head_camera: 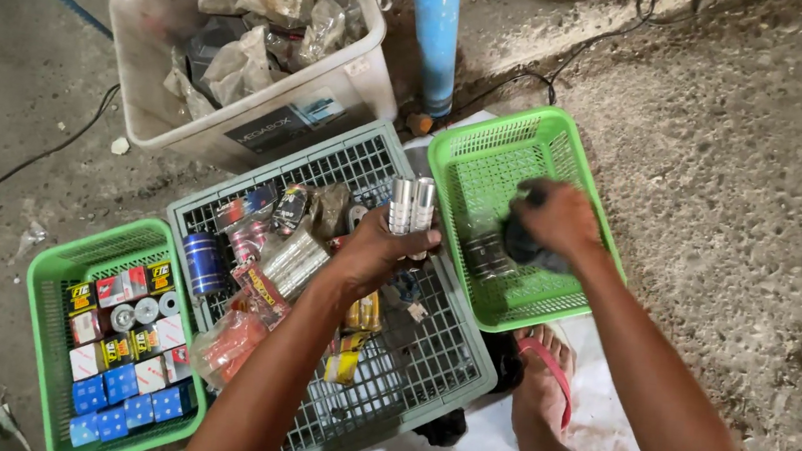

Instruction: Sorting and organizing various small motorcycle parts and hardware into different plastic baskets

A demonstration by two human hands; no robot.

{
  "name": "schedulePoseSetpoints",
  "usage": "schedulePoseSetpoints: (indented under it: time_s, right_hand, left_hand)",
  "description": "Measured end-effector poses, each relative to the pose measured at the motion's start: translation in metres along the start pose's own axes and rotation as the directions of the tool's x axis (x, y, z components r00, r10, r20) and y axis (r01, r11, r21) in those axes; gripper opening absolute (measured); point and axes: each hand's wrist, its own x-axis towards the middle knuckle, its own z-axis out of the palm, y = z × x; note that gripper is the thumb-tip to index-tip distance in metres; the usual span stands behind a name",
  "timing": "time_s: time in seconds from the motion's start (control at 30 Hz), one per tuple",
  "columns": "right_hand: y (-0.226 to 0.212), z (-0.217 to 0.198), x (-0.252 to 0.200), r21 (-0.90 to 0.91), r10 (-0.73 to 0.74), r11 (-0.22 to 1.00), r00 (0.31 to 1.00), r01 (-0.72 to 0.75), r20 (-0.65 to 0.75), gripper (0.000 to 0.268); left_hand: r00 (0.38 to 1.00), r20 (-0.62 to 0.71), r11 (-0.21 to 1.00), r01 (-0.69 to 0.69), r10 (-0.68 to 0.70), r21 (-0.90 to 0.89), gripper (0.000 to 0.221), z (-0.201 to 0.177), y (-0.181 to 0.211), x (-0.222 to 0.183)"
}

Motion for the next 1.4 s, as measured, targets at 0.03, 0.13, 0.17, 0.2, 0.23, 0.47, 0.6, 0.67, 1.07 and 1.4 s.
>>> schedulePoseSetpoints:
  time_s: [0.03,0.13,0.17,0.2,0.23,0.47,0.6,0.67,1.07,1.4]
  right_hand:
    - [0.011,0.028,0.008,-0.001,-0.003,1.000,1.000,0.003,0.003,0.037]
    - [0.034,0.089,0.015,-0.246,0.037,0.969,0.959,0.035,0.283,0.074]
    - [0.032,0.097,0.006,-0.093,-0.093,0.988,0.957,0.122,0.274,0.071]
    - [0.029,0.106,-0.003,0.062,-0.221,0.975,0.944,0.212,0.247,0.069]
    - [0.043,0.118,0.007,0.062,-0.224,0.975,0.942,0.215,0.249,0.069]
    - [0.050,0.084,0.000,-0.041,-0.096,0.992,0.914,0.122,0.394,0.047]
    - [0.066,0.095,-0.001,-0.216,-0.119,0.943,0.861,0.254,0.494,0.048]
    - [0.052,0.092,-0.004,-0.264,-0.113,0.931,0.886,0.253,0.449,0.052]
    - [-0.075,0.074,-0.162,-0.157,-0.840,0.536,0.542,0.830,0.000,0.059]
    - [-0.101,0.153,-0.172,-0.438,-0.965,0.261,0.232,0.860,-0.119,0.066]
  left_hand:
    - [1.000,-0.004,1.000,0.000,0.000,-0.001,0.036,0.000,0.003,-0.004]
    - [0.999,-0.049,0.999,0.004,-0.002,0.036,0.036,0.005,0.009,-0.012]
    - [0.998,-0.062,0.999,0.010,-0.007,0.040,0.035,0.007,0.010,-0.015]
    - [0.997,-0.078,0.999,0.015,-0.011,0.045,0.034,0.008,0.011,-0.018]
    - [0.997,-0.082,0.999,0.014,-0.011,0.045,0.034,0.006,0.009,-0.019]
    - [0.991,-0.131,0.999,0.005,0.001,0.050,0.035,-0.002,0.009,-0.036]
    - [0.978,-0.206,0.995,0.007,0.014,0.104,0.030,-0.006,0.010,-0.049]
    - [0.972,-0.230,0.980,0.007,0.039,0.197,0.027,-0.006,0.012,-0.057]
    - [0.767,-0.302,0.357,0.102,0.566,0.928,0.031,-0.080,0.016,-0.207]
    - [0.635,-0.296,0.278,0.131,0.714,0.952,0.052,-0.108,-0.090,-0.200]
